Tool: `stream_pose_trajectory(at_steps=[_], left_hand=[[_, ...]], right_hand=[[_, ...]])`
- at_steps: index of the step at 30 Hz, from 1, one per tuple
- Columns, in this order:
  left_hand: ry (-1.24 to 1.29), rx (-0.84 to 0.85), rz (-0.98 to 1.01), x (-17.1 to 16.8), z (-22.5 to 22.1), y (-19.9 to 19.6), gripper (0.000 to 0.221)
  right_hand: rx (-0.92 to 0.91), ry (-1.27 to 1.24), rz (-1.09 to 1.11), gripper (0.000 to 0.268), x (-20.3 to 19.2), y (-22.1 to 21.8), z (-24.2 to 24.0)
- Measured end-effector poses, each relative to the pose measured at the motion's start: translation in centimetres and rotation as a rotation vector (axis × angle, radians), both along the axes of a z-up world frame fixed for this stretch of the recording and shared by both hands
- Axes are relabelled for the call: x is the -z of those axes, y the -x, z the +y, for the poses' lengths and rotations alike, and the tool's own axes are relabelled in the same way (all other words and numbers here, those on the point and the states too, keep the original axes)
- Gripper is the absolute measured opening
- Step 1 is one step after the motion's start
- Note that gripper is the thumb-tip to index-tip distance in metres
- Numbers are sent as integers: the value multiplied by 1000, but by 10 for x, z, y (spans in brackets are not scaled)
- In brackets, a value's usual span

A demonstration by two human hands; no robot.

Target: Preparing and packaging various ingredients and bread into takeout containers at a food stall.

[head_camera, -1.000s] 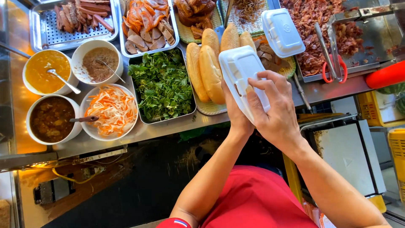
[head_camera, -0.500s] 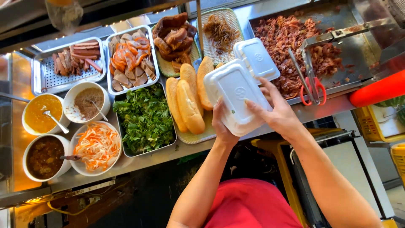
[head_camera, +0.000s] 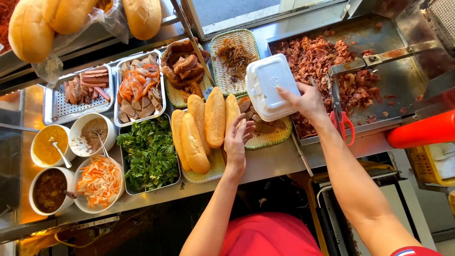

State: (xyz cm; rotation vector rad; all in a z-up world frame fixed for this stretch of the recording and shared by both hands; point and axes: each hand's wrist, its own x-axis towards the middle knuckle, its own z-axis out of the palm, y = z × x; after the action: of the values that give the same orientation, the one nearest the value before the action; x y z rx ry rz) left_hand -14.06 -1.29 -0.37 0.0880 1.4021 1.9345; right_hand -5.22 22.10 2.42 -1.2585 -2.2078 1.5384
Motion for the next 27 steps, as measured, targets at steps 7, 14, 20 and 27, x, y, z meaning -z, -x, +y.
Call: stream_pose_trajectory(at_steps=[7,14,20,27], left_hand=[[-93,210,-7,-23,12,8,44],[-1030,662,-1036,-77,15,9,65],[-589,758,-808,-65,32,-40,69],[-509,1274,-1169,-43,4,-244,92]], right_hand=[[145,82,242,94,-2,-6,-15],[343,240,371,76,0,-43,-44],[660,14,742,69,-32,-109,-118],[769,-62,1221,75,-145,-189,-201]])
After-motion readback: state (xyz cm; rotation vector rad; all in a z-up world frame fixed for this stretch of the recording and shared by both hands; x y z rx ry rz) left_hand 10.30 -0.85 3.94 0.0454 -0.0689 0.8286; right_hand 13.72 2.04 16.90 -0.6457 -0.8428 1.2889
